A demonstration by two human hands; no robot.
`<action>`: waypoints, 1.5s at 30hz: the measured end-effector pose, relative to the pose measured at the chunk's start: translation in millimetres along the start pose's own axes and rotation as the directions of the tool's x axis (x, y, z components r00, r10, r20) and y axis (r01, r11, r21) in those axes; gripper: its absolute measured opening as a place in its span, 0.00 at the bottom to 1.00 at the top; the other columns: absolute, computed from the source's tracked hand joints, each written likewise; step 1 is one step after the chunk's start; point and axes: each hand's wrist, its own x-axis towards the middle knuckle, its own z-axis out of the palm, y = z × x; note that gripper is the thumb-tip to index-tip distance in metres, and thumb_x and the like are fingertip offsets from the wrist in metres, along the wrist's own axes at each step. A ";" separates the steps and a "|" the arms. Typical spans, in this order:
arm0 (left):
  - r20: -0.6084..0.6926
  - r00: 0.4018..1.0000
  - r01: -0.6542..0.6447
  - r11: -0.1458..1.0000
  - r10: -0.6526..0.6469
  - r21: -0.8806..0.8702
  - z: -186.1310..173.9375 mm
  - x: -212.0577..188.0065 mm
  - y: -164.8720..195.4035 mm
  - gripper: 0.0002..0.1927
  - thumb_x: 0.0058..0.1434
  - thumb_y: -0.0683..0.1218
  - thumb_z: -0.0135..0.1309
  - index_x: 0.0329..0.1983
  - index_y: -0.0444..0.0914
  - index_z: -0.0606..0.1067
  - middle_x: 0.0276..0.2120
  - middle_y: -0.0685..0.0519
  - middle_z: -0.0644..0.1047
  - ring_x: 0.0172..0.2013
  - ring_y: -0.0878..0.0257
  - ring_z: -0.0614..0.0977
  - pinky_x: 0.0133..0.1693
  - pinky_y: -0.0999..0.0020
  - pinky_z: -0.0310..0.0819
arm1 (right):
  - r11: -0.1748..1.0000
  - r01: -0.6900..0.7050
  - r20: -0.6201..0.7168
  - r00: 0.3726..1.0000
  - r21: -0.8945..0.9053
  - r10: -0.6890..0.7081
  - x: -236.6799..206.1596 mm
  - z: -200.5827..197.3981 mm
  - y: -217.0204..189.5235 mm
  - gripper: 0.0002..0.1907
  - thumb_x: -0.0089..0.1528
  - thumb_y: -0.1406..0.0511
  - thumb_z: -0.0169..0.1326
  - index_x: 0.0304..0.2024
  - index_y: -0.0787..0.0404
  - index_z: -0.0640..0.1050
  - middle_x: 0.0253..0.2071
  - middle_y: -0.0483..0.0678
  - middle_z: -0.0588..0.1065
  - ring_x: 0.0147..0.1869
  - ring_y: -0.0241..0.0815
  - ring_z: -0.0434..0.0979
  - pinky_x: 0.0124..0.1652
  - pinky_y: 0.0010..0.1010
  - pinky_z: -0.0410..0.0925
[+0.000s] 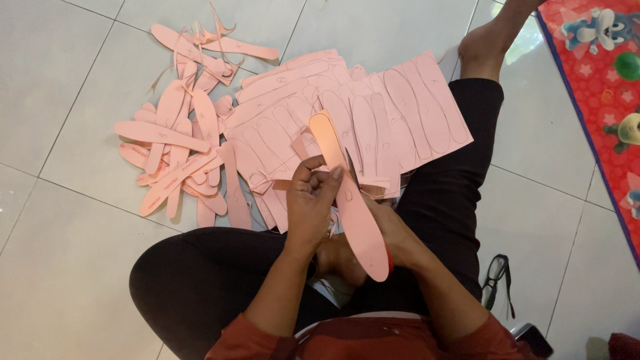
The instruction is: The person sits on the floor and uses red-handled scissors to cut elongated oval shapes from a large sheet of pink paper. They follow pre-drawn outlines, separating the shapes one by one and placing the finished pieces into a growing pile on the floor.
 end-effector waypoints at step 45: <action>-0.090 0.995 -0.045 0.996 0.052 0.081 -3.4 4.3 3.4 0.13 0.65 0.42 0.60 0.50 0.33 0.74 0.27 0.57 0.76 0.24 0.76 0.72 0.25 0.81 0.67 | 0.979 -0.009 0.058 0.998 -0.202 0.022 -5.2 -8.3 -29.1 0.37 0.61 0.59 0.51 0.72 0.61 0.61 0.45 0.59 0.81 0.46 0.51 0.83 0.50 0.40 0.72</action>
